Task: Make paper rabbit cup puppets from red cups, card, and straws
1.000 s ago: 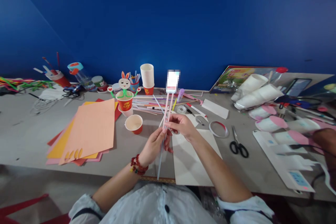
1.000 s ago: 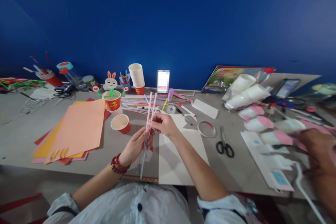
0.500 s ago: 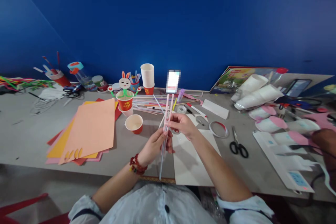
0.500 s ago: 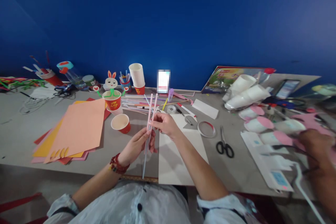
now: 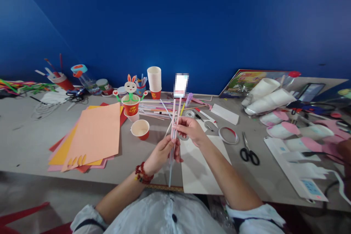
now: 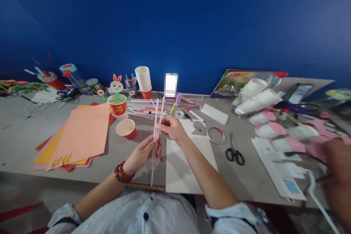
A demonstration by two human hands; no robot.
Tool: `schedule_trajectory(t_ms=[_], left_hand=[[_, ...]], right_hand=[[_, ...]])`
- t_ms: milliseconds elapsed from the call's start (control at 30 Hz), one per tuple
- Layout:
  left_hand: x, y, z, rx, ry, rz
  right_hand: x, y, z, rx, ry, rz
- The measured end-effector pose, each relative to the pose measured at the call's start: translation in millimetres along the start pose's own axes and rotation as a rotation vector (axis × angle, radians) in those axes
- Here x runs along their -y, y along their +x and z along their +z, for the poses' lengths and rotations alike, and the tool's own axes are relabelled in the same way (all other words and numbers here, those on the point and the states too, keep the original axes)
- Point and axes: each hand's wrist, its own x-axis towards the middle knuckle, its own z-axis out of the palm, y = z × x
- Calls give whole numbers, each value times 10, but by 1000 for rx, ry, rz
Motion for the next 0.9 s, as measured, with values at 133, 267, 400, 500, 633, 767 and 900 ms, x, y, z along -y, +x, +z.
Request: schedule_trajectory(t_ms=[133,267,400,500,633,767,900], left_hand=[[-21,-7,-2,3,8,0],[-67,-7,-32,0,3,-1],[-79,3,-65,19,-14,-12],[-73,8,-69,32,-37,-16],[-77,7,-55,27,-41,-22],[-83,0,-45,26,-28,-31],[-77,-3,-49,39,-35,-44]], right_hand=[[-2,5,-13,17,-15,-16],[16,0,-28,46,-29,-24],[54,-25,-4,60,-34,-19],[78,-46,20,59,-26,-12],[86,-64,29,51,-15,-1],[75,-68,33,47,-8,-2],[50,-66,51,22,-3,-25]])
